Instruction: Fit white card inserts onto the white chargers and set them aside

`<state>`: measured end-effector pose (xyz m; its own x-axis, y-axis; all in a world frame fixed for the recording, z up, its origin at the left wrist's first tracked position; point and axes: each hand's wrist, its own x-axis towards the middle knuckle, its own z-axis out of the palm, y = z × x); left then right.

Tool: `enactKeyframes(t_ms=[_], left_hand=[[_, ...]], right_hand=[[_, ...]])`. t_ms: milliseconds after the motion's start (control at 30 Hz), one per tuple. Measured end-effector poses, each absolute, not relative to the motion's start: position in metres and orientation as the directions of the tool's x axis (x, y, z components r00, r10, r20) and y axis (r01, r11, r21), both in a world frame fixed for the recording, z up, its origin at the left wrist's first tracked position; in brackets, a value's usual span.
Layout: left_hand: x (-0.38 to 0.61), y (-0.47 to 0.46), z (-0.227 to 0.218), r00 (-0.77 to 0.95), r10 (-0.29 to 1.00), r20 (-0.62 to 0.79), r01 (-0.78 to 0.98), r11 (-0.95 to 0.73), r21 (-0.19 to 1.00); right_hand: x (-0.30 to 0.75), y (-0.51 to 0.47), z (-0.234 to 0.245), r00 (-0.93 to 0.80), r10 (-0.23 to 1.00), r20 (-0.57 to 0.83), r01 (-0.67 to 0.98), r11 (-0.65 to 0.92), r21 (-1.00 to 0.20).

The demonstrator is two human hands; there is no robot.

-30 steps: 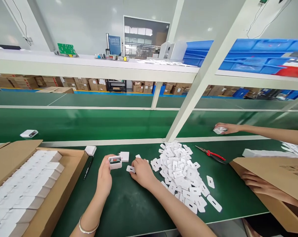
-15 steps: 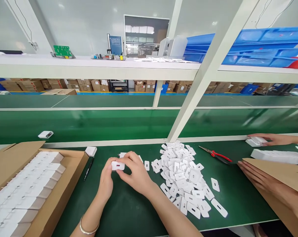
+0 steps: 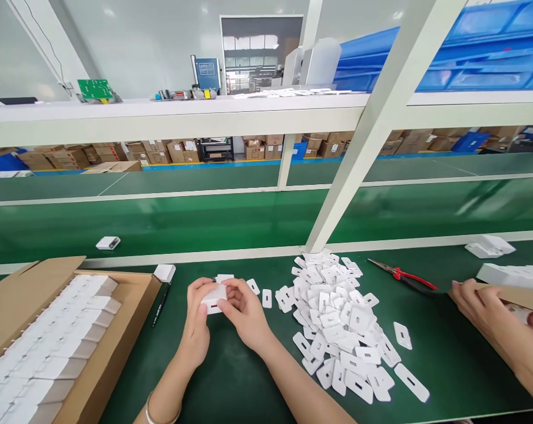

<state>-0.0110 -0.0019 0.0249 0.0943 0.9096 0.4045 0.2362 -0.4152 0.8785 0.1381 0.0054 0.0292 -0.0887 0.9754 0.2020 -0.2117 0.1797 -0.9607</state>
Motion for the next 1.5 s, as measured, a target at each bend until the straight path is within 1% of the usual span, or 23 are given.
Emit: enactKeyframes(t_ms=[100, 300, 433, 667, 767, 867, 933, 1000, 1033, 1100, 1167, 1267, 1333, 1367, 1433, 1467, 1500], left_hand=[[-0.012, 0.002, 0.025, 0.146, 0.900, 0.412, 0.230, -0.436, 0.870], [-0.012, 0.005, 0.022, 0.116, 0.863, 0.493, 0.234, -0.506, 0.830], [-0.012, 0.004, 0.020, 0.107, 0.840, 0.533, 0.244, -0.541, 0.804], [-0.012, 0.005, 0.015, 0.108, 0.817, 0.567, 0.189, -0.577, 0.795], [-0.013, 0.005, 0.013, 0.096, 0.815, 0.571, 0.170, -0.579, 0.797], [-0.014, 0.006, 0.012, 0.092, 0.830, 0.551, 0.145, -0.558, 0.817], [-0.014, 0.007, 0.013, 0.106, 0.870, 0.482, 0.062, -0.489, 0.870], [-0.012, 0.008, 0.016, 0.106, 0.933, 0.344, -0.129, -0.330, 0.935], [-0.011, 0.008, 0.018, 0.114, 0.960, 0.258, -0.240, -0.225, 0.944], [-0.008, 0.008, 0.023, 0.172, 0.978, 0.119, -0.406, -0.040, 0.913], [-0.005, 0.005, 0.028, 0.274, 0.959, 0.077, -0.479, 0.067, 0.875], [-0.004, 0.000, 0.039, 0.350, 0.929, 0.119, -0.529, 0.091, 0.844], [-0.008, -0.002, 0.049, 0.313, 0.940, 0.137, -0.488, 0.035, 0.872], [-0.013, -0.002, 0.055, 0.279, 0.951, 0.137, -0.424, -0.006, 0.906], [-0.030, 0.002, 0.067, 0.175, 0.975, 0.135, -0.207, -0.098, 0.973], [-0.043, 0.005, 0.072, 0.108, 0.983, 0.147, -0.060, -0.141, 0.988], [-0.058, 0.010, 0.077, 0.037, 0.985, 0.170, 0.114, -0.173, 0.978]], right_hand=[[0.140, 0.005, 0.027, -0.024, 0.970, 0.240, -0.209, 0.230, -0.950], [0.133, 0.002, 0.021, -0.047, 0.966, 0.254, -0.243, 0.235, -0.941], [0.130, 0.000, 0.020, -0.008, 0.968, 0.252, -0.259, 0.241, -0.935], [0.132, -0.004, 0.022, 0.017, 0.959, 0.284, -0.202, 0.281, -0.938], [0.134, -0.003, 0.024, -0.013, 0.951, 0.307, -0.160, 0.302, -0.940], [0.137, 0.000, 0.026, -0.071, 0.957, 0.282, -0.167, 0.267, -0.949], [0.140, 0.001, 0.027, -0.064, 0.955, 0.288, -0.167, 0.274, -0.947], [0.142, 0.002, 0.028, -0.036, 0.943, 0.332, -0.133, 0.325, -0.936], [0.144, 0.001, 0.028, -0.024, 0.934, 0.357, -0.106, 0.353, -0.930], [0.146, 0.001, 0.030, -0.024, 0.919, 0.393, -0.059, 0.392, -0.918], [0.149, 0.000, 0.031, -0.061, 0.911, 0.408, -0.034, 0.406, -0.913], [0.153, 0.000, 0.032, -0.168, 0.893, 0.419, -0.020, 0.421, -0.907], [0.155, 0.001, 0.031, -0.211, 0.882, 0.422, 0.018, 0.435, -0.900], [0.156, 0.002, 0.029, -0.215, 0.882, 0.419, 0.056, 0.440, -0.896], [0.158, 0.006, 0.026, -0.169, 0.896, 0.411, 0.152, 0.435, -0.887], [0.160, 0.008, 0.024, -0.120, 0.905, 0.407, 0.201, 0.424, -0.883], [0.161, 0.011, 0.021, -0.059, 0.914, 0.402, 0.246, 0.403, -0.881]])
